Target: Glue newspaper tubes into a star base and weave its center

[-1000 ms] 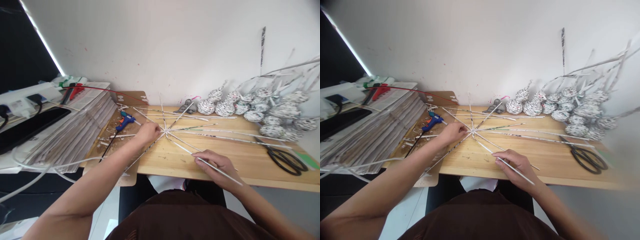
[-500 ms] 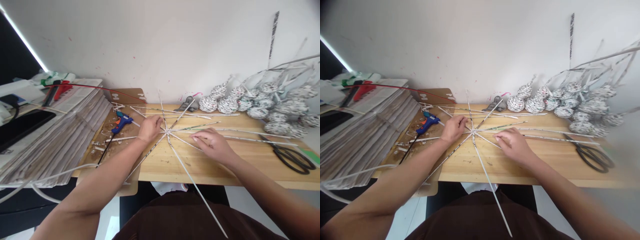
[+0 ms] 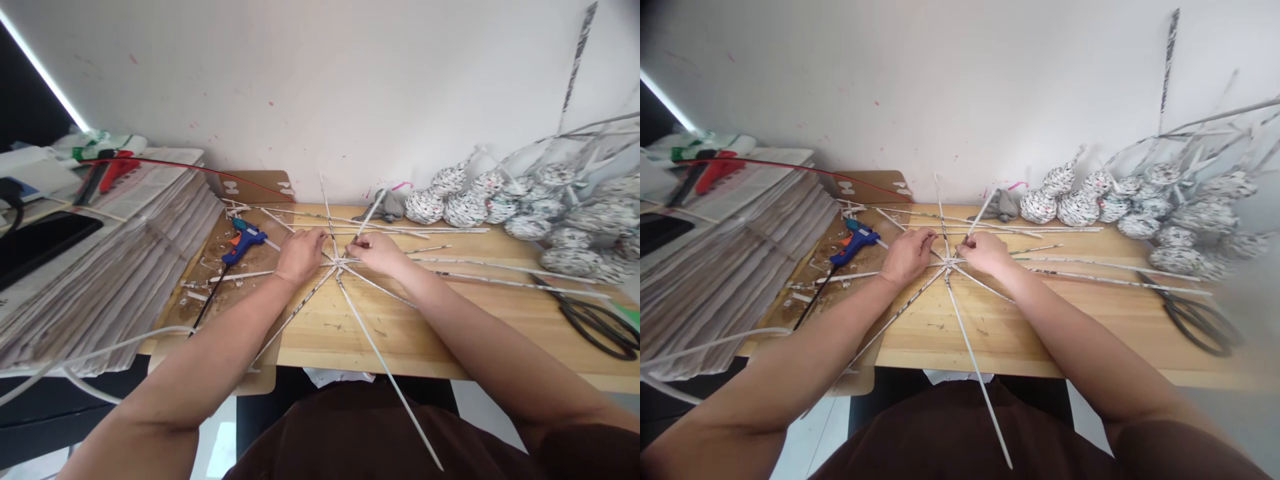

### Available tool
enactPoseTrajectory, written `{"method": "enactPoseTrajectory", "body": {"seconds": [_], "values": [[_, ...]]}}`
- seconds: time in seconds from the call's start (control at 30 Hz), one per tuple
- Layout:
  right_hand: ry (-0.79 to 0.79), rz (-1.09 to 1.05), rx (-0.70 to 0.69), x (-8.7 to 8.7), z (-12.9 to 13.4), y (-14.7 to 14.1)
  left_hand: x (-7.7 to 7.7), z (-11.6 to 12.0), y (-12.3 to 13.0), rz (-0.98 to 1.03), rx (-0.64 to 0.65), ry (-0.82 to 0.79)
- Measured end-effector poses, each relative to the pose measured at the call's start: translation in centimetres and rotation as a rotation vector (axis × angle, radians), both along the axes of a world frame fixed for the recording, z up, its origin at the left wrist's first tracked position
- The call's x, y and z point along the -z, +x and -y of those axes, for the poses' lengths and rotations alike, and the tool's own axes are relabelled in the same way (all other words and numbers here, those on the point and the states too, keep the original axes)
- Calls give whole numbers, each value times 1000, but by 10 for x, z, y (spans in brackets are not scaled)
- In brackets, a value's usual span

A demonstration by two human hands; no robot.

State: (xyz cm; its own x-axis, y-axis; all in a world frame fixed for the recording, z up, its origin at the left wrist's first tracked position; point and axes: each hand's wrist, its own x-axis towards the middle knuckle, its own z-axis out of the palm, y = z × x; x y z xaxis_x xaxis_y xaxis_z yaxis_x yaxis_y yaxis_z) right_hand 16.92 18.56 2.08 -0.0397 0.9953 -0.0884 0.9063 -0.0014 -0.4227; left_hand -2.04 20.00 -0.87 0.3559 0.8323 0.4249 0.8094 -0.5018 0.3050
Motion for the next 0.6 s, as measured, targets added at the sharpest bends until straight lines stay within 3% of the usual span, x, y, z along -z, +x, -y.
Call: {"method": "enactPoseTrajectory", "body": {"seconds": [0.33, 0.6], "values": [[79, -34, -54, 9, 8, -6, 8, -1, 4, -35, 146, -17], [170, -56, -100, 15, 8, -3, 5, -7, 12, 16, -65, -205]]}}
